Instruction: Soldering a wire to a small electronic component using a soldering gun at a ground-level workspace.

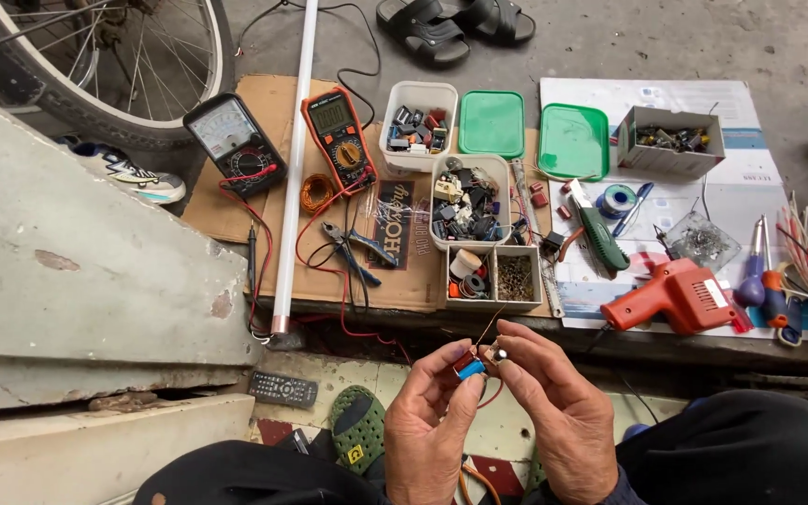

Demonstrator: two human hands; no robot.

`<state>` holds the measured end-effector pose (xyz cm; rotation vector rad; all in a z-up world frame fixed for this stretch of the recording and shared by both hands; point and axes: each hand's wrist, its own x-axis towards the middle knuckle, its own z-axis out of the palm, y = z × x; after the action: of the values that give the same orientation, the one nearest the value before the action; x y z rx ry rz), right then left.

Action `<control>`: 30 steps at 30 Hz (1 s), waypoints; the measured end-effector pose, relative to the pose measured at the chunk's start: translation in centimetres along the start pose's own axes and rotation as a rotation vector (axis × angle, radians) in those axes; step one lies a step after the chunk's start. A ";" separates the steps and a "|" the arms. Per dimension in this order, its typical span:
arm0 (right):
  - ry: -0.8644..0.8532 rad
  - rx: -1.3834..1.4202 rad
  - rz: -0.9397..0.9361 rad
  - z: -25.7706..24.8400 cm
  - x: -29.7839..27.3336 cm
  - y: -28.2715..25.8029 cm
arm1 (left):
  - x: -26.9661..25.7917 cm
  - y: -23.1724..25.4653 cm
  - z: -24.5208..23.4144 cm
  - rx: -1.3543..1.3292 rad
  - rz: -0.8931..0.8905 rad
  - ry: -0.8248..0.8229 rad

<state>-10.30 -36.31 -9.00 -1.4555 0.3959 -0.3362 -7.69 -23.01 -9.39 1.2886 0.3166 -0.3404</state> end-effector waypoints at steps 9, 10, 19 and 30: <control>0.096 0.098 0.160 -0.8 0.0 0.6 | 0.4 -1.6 0.5 0.032 0.057 -0.028; 0.095 0.098 0.164 -0.7 0.0 0.7 | 0.5 -1.8 0.4 0.045 0.049 -0.018; 0.070 0.095 0.152 0.6 -0.5 1.2 | 0.2 -1.3 -0.6 0.179 0.261 -0.013; 0.068 0.033 0.125 0.7 -0.6 2.0 | 0.3 -1.5 -1.0 0.255 0.377 -0.016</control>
<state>-10.57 -35.17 -10.90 -1.3832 0.5317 -0.2913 -8.10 -22.43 -11.08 1.5618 0.0117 -0.0706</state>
